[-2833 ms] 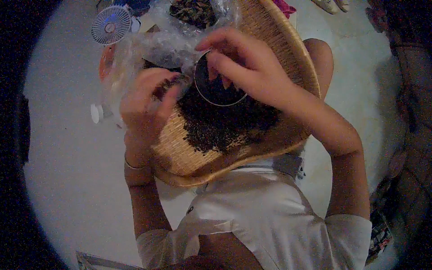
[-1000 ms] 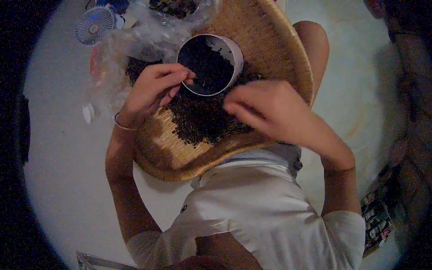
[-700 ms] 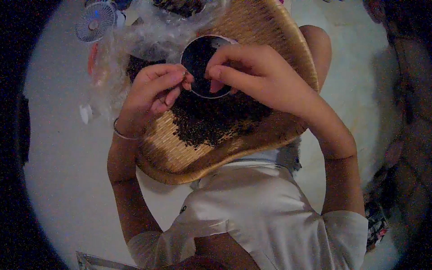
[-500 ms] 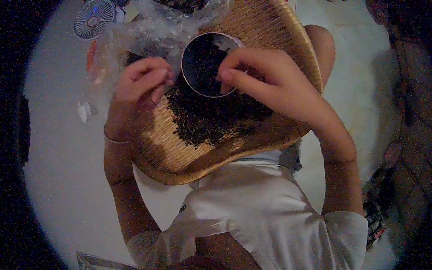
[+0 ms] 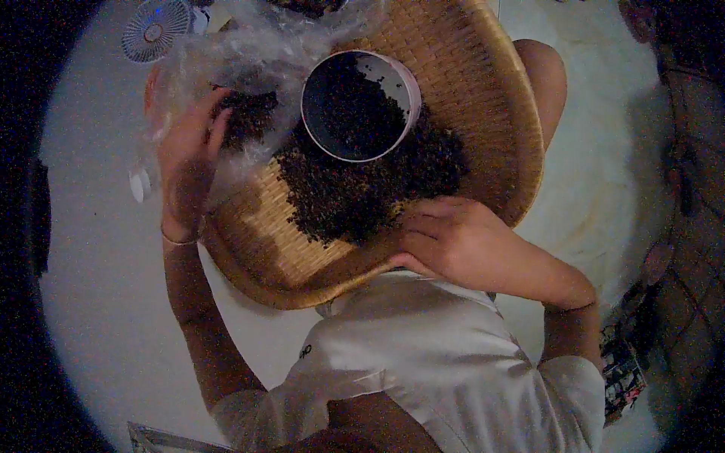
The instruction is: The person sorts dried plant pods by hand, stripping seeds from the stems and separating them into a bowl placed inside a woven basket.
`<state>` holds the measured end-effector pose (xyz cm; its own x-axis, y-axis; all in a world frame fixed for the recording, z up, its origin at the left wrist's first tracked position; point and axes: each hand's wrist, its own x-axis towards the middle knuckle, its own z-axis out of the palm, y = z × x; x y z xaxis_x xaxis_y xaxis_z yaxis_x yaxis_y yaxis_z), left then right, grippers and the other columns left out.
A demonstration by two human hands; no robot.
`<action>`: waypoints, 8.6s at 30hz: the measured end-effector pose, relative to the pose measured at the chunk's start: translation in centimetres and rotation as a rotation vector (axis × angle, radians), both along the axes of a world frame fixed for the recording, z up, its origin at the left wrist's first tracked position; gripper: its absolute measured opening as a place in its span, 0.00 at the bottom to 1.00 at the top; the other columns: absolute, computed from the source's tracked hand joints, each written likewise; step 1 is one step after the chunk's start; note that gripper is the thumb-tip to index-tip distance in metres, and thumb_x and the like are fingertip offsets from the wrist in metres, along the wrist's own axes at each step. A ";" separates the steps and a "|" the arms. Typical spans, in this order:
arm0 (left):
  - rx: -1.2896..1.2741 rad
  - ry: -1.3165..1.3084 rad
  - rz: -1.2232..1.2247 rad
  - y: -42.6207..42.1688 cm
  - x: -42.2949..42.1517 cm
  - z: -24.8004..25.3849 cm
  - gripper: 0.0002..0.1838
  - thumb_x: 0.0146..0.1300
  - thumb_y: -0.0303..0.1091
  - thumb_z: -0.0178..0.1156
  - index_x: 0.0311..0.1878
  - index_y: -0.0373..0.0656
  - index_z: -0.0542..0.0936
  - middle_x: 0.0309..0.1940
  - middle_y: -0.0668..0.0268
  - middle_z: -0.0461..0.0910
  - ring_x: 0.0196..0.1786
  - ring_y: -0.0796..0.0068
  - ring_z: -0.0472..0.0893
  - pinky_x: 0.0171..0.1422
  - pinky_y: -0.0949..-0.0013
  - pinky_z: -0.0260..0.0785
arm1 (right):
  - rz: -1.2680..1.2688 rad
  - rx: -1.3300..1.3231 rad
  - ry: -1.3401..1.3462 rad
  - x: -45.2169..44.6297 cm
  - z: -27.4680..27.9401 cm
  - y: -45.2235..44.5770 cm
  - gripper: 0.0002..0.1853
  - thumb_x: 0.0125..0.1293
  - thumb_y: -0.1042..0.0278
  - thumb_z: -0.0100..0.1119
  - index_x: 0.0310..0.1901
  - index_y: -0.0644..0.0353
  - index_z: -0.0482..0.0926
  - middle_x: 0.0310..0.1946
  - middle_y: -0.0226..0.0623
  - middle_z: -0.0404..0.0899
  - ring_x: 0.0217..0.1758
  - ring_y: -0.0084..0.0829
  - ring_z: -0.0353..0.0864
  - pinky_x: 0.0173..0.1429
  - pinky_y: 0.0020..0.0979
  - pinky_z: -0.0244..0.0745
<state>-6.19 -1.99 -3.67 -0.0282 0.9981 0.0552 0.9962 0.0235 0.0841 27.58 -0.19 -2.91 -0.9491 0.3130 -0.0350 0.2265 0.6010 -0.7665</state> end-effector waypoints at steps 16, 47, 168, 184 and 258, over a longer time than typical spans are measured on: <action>-0.352 0.224 -0.587 3.9 8.8 -6.6 0.06 0.50 0.26 0.54 0.33 0.41 0.77 0.32 0.59 0.76 0.35 0.62 0.81 0.35 0.64 0.75 | -0.039 -0.019 0.011 0.2 -1.6 -0.1 0.10 0.54 0.69 0.63 0.35 0.62 0.76 0.32 0.39 0.76 0.39 0.38 0.78 0.42 0.35 0.77; -0.432 -0.202 -0.682 4.0 7.9 -4.4 0.10 0.54 0.30 0.56 0.40 0.40 0.77 0.35 0.58 0.77 0.42 0.56 0.77 0.45 0.59 0.71 | -0.078 -0.010 0.053 0.1 -2.5 0.2 0.09 0.57 0.64 0.59 0.34 0.60 0.76 0.28 0.37 0.76 0.35 0.36 0.78 0.39 0.34 0.76; -0.151 0.106 -0.685 -3.6 9.5 -2.3 0.05 0.47 0.29 0.55 0.29 0.41 0.74 0.24 0.62 0.74 0.26 0.72 0.80 0.24 0.73 0.71 | -0.016 0.198 -0.227 2.0 -0.4 -2.0 0.09 0.52 0.70 0.61 0.35 0.60 0.76 0.32 0.36 0.79 0.38 0.37 0.80 0.40 0.36 0.75; -0.211 0.266 -0.693 -6.4 10.3 1.9 0.14 0.51 0.31 0.54 0.39 0.31 0.76 0.35 0.49 0.80 0.29 0.71 0.80 0.33 0.73 0.71 | 0.002 0.155 -0.202 1.9 0.3 -1.6 0.07 0.56 0.67 0.54 0.33 0.61 0.74 0.27 0.40 0.77 0.36 0.41 0.79 0.41 0.38 0.76; -1.001 -1.131 0.023 3.9 5.1 0.1 0.13 0.64 0.41 0.58 0.41 0.42 0.83 0.25 0.76 0.77 0.19 0.92 0.67 0.17 0.86 0.55 | 0.001 0.187 -0.288 2.4 -0.7 -1.5 0.14 0.51 0.69 0.60 0.41 0.61 0.74 0.36 0.36 0.78 0.42 0.36 0.78 0.45 0.34 0.75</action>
<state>-1.10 1.93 -3.58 0.3952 0.6083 -0.6883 0.4182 0.5480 0.7244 29.95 -1.69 -3.63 -0.9090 0.3380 -0.2437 0.4166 0.7255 -0.5478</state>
